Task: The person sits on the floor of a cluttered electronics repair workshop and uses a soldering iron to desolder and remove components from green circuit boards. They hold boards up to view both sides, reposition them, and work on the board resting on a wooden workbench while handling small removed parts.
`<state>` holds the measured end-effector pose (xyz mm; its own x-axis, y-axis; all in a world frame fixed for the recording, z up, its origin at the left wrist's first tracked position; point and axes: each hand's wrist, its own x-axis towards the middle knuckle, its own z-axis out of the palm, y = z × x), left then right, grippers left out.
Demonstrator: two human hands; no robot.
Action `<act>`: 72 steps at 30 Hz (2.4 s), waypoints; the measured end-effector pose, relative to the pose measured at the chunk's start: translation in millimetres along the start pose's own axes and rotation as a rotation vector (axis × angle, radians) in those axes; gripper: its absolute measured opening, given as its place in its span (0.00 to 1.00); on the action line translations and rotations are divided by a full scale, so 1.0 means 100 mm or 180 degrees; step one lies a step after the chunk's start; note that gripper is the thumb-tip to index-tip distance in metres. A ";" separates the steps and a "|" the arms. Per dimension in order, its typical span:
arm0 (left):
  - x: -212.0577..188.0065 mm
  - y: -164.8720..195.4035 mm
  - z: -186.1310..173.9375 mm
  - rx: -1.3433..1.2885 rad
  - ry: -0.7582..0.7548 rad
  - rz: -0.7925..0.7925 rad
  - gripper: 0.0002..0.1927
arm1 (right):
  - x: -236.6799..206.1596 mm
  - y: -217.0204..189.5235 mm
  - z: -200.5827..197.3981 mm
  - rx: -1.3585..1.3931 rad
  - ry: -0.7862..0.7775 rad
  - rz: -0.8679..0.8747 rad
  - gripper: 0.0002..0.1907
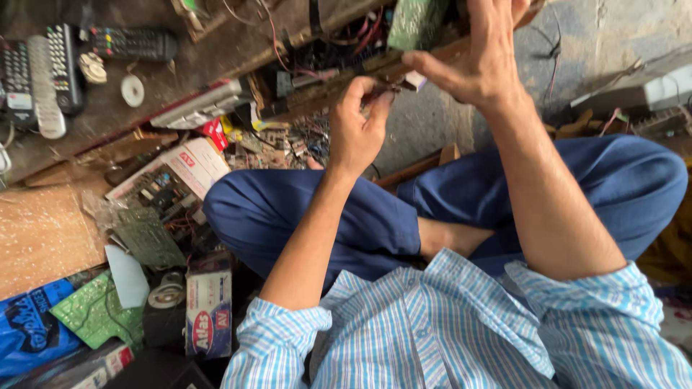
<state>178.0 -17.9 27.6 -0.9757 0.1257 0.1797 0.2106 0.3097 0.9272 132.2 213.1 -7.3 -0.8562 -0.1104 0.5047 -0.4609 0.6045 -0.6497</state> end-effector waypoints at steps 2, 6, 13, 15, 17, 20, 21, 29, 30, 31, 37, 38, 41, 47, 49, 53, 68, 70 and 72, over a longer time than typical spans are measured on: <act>0.06 0.08 -0.07 -0.0008 0.0145 -0.0117 0.06 | 0.01 0.00 0.00 -0.0197 0.0059 -0.0140 0.47; 0.12 0.29 -0.21 -0.0053 0.0472 -0.0010 0.05 | 0.01 -0.11 0.06 -0.0268 0.0234 -0.0026 0.47; 0.27 0.55 -0.17 -0.1118 0.0429 0.0025 0.08 | -0.06 -0.60 0.12 -0.0576 0.0717 0.0467 0.50; 0.33 0.57 -0.18 -0.1047 0.0482 -0.0331 0.06 | -0.05 -0.74 0.18 -0.0556 0.0655 0.0820 0.51; 0.37 0.56 -0.20 -0.0845 0.0513 -0.0396 0.05 | 0.00 -0.81 0.25 -0.0616 0.0741 0.0960 0.51; 0.39 0.54 -0.24 -0.0465 0.0500 -0.0122 0.05 | -0.01 -0.88 0.32 -0.0683 0.0868 0.0939 0.48; 0.38 0.53 -0.26 -0.0439 0.0446 -0.0028 0.06 | -0.03 -0.89 0.31 -0.0639 0.0834 0.0983 0.47; 0.32 0.58 -0.28 -0.0624 0.0551 -0.0435 0.09 | -0.11 -0.96 0.33 -0.0820 0.0694 0.1197 0.46; 0.32 0.59 -0.28 -0.0571 0.0587 -0.0387 0.09 | -0.09 -0.96 0.34 -0.0837 0.0725 0.1201 0.47; 0.33 0.60 -0.28 -0.0520 0.0620 -0.0331 0.08 | -0.06 -0.95 0.35 -0.0857 0.0762 0.1204 0.47; 0.36 0.63 -0.32 -0.0247 0.0551 -0.0770 0.07 | 0.01 -0.97 0.34 -0.0917 0.0761 0.1202 0.46; 0.38 0.63 -0.32 -0.0206 0.0437 -0.0338 0.07 | 0.00 -0.97 0.34 -0.0862 0.0762 0.1257 0.44; 0.46 0.61 -0.33 0.0082 0.0105 0.0690 0.04 | -0.02 -0.98 0.33 -0.0800 0.0707 0.1322 0.40; 0.56 0.55 -0.31 0.0653 -0.0110 0.1032 0.04 | -0.03 -0.90 0.28 -0.1011 0.0601 0.1151 0.39; 0.55 0.53 -0.29 0.0658 -0.0056 0.1009 0.05 | -0.02 -0.89 0.25 -0.1039 0.0591 0.1197 0.40; 0.57 0.49 -0.27 0.0706 -0.0092 0.1043 0.05 | 0.02 -0.95 0.20 -0.1153 0.0532 0.1181 0.41; 0.69 0.42 -0.16 0.0544 0.0065 0.0977 0.07 | -0.53 0.14 0.30 0.2226 0.3447 0.2489 0.21; 0.69 0.44 -0.16 0.0604 0.0061 0.0923 0.11 | -0.49 0.37 0.54 0.2336 0.3166 0.3157 0.19; 0.67 0.45 -0.16 0.0663 0.0094 0.0920 0.12 | -0.39 0.44 0.85 0.2211 0.2416 0.3468 0.18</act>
<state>121.1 -10.2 86.9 -0.8747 0.2097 0.4370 0.4830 0.4513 0.7503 125.7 176.9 -103.7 -0.6221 0.6920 -0.3662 0.1037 -0.3908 -0.9146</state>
